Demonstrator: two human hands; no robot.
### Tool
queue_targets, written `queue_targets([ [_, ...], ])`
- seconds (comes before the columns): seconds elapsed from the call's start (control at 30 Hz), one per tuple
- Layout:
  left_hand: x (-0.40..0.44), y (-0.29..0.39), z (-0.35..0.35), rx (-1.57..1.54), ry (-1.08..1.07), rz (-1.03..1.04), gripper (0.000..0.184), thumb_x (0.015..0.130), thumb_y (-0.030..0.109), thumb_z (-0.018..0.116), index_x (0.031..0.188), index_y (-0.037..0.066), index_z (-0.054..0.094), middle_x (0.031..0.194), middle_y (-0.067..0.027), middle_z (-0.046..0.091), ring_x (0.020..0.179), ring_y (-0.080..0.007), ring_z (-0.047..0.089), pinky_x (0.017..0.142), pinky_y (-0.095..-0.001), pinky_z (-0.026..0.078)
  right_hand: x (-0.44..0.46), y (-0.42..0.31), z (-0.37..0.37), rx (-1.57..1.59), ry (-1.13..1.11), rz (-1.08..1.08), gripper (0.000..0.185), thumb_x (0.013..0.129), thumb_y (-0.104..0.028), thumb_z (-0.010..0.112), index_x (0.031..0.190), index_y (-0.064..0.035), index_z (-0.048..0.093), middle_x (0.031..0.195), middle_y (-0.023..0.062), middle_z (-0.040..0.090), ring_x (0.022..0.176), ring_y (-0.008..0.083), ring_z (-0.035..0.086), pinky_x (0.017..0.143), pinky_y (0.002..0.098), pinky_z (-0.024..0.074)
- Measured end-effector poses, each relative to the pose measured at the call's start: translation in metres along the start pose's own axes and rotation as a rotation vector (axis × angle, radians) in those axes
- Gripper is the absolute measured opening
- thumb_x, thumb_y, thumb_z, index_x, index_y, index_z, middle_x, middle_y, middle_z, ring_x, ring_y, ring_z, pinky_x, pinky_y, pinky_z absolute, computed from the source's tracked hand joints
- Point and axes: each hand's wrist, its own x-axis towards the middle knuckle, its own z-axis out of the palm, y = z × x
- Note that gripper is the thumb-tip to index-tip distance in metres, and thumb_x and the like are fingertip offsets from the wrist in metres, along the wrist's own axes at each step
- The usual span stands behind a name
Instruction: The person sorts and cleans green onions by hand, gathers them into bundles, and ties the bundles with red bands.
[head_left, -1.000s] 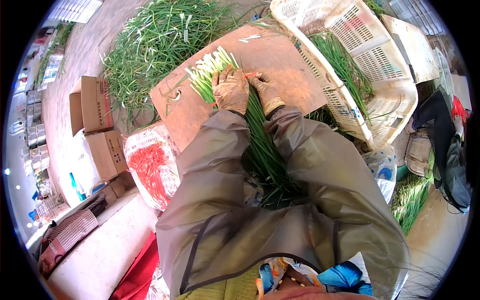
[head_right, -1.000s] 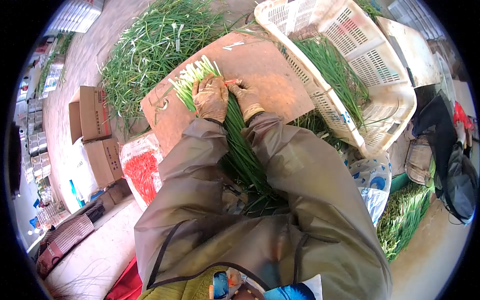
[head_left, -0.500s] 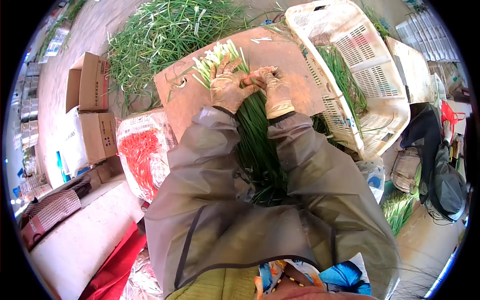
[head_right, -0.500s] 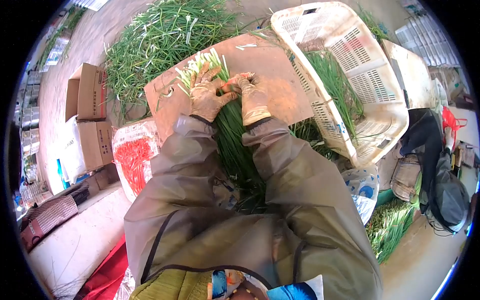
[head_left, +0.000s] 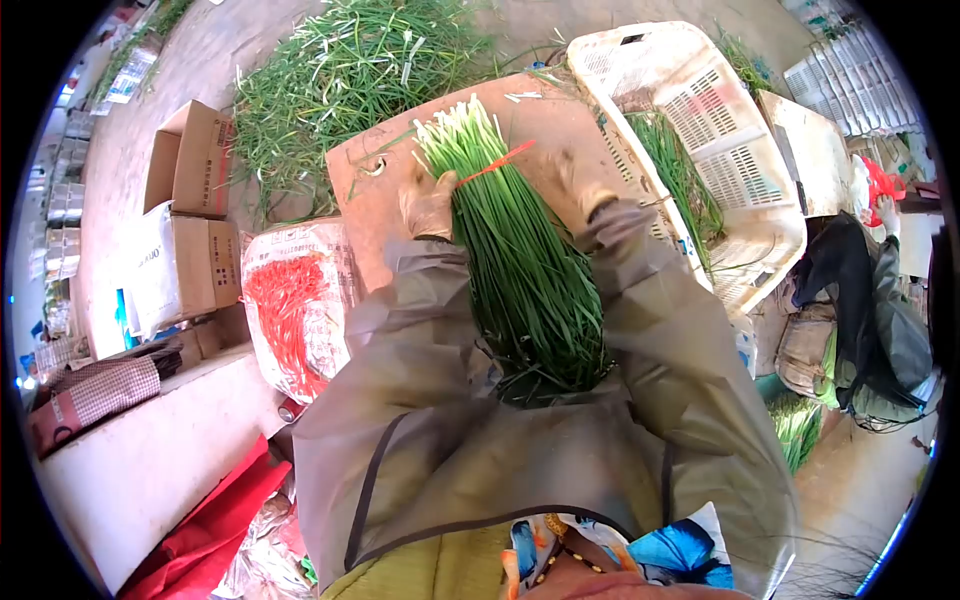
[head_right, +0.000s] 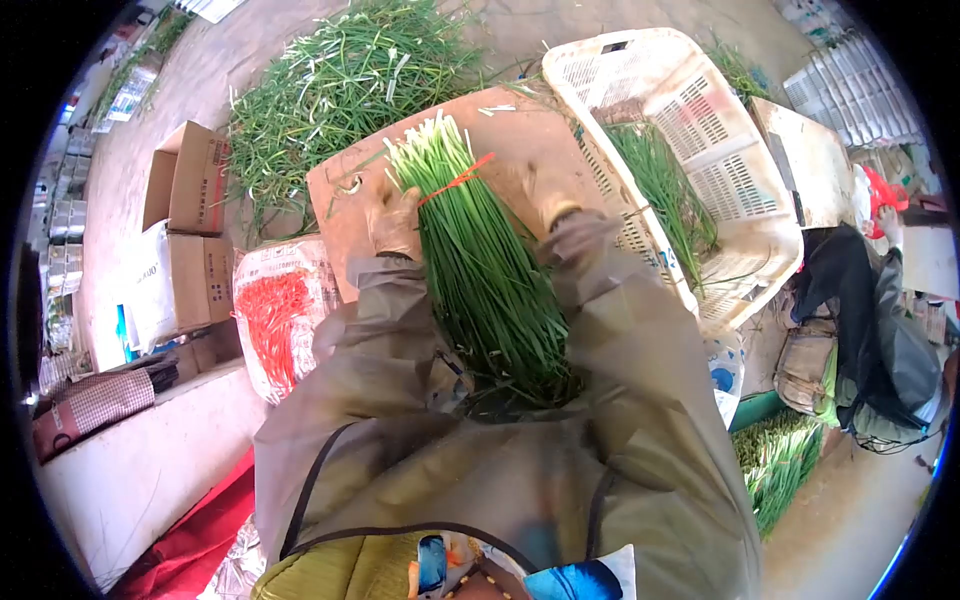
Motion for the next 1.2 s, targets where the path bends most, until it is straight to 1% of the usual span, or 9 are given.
queue_targets([
  [0.1, -0.041, -0.005, 0.015, 1.092, 0.257, 0.297, 0.042, 0.085, 0.026, 0.061, 0.115, -0.001, 0.051, 0.109, -0.0128, 0.057, 0.096, -0.0227, 0.058, 0.081, -0.0331, 0.047, -0.044, 0.009, 0.012, -0.256, -0.082, -0.143, 0.046, 0.080, -0.028, 0.062, 0.115, -0.0008, 0.051, 0.094, 0.0187, 0.060, 0.092, 0.0295, 0.057, 0.085, 0.0386, 0.0420],
  [0.2, -0.047, -0.037, 0.023, 0.053, 0.028, -0.147, 0.049, 0.085, 0.028, 0.061, 0.122, 0.002, 0.042, 0.106, -0.0094, 0.056, 0.094, -0.0223, 0.057, 0.079, -0.0344, 0.048, -0.090, 0.003, 0.040, -0.236, 0.179, -0.342, 0.058, 0.075, -0.022, 0.069, 0.121, 0.0026, 0.045, 0.097, 0.0183, 0.060, 0.092, 0.0302, 0.058, 0.085, 0.0378, 0.0431],
  [0.27, -0.085, -0.005, 0.054, -0.173, -0.005, -0.114, 0.050, 0.084, 0.027, 0.063, 0.122, 0.002, 0.042, 0.108, -0.0097, 0.056, 0.092, -0.0214, 0.056, 0.080, -0.0347, 0.047, -0.097, 0.003, 0.034, 0.254, -0.065, 0.024, 0.064, 0.067, -0.010, 0.073, 0.122, 0.0019, 0.044, 0.097, 0.0139, 0.061, 0.091, 0.0267, 0.058, 0.082, 0.0344, 0.0454],
  [0.43, -0.132, 0.050, 0.087, -0.431, -0.231, -0.121, 0.057, 0.080, 0.019, 0.067, 0.127, 0.003, 0.039, 0.111, -0.0079, 0.055, 0.096, -0.0193, 0.054, 0.084, -0.0331, 0.045, -0.133, -0.086, -0.068, 0.553, -0.062, 0.084, 0.053, 0.069, -0.005, 0.068, 0.118, 0.0018, 0.048, 0.101, 0.0098, 0.059, 0.085, 0.0170, 0.058, 0.079, 0.0280, 0.0474],
  [0.7, -0.181, 0.125, 0.174, -1.394, -0.703, -0.560, 0.033, 0.090, 0.018, 0.049, 0.120, 0.005, 0.046, 0.119, -0.0101, 0.052, 0.108, -0.0240, 0.052, 0.096, -0.0405, 0.041, -0.079, -0.239, -0.184, -0.438, -0.638, 0.233, 0.045, 0.077, -0.034, 0.065, 0.105, 0.0011, 0.061, 0.095, 0.0072, 0.065, 0.083, 0.0134, 0.059, 0.080, 0.0287, 0.0466],
  [0.9, -0.185, 0.138, 0.175, -1.494, -0.605, -0.501, 0.051, 0.091, 0.040, 0.046, 0.125, 0.003, 0.039, 0.126, -0.0111, 0.047, 0.114, -0.0253, 0.048, 0.099, -0.0421, 0.037, 0.015, -0.254, -0.154, -0.735, -0.971, 0.358, 0.045, 0.087, -0.035, 0.054, 0.113, 0.0009, 0.056, 0.105, 0.0094, 0.062, 0.093, 0.0128, 0.056, 0.085, 0.0281, 0.0438],
  [0.97, -0.172, 0.117, 0.166, -1.589, -0.610, -0.425, 0.053, 0.090, 0.042, 0.046, 0.126, 0.003, 0.039, 0.127, -0.0110, 0.047, 0.115, -0.0256, 0.047, 0.101, -0.0422, 0.036, 0.031, -0.239, -0.121, -1.125, -1.330, -0.418, 0.046, 0.087, -0.041, 0.050, 0.112, -0.0033, 0.057, 0.104, 0.0103, 0.062, 0.092, 0.0182, 0.056, 0.087, 0.0324, 0.0416],
  [1.03, -0.152, 0.095, 0.170, -1.623, -0.596, -0.447, 0.051, 0.090, 0.039, 0.048, 0.125, 0.002, 0.040, 0.124, -0.0125, 0.048, 0.113, -0.0262, 0.048, 0.099, -0.0424, 0.038, 0.010, -0.249, -0.096, -0.963, -1.020, 0.236, 0.044, 0.087, -0.038, 0.049, 0.114, -0.0039, 0.056, 0.104, 0.0090, 0.062, 0.090, 0.0185, 0.056, 0.085, 0.0346, 0.0424],
  [1.2, -0.160, 0.127, 0.169, -1.550, -0.548, -0.442, 0.045, 0.088, 0.027, 0.053, 0.123, 0.001, 0.040, 0.119, -0.0144, 0.051, 0.106, -0.0295, 0.053, 0.093, -0.0436, 0.043, 0.018, -0.261, -0.105, -0.674, -1.141, 0.191, 0.048, 0.082, -0.040, 0.053, 0.112, -0.0025, 0.057, 0.096, 0.0121, 0.064, 0.083, 0.0183, 0.059, 0.076, 0.0323, 0.0464],
])
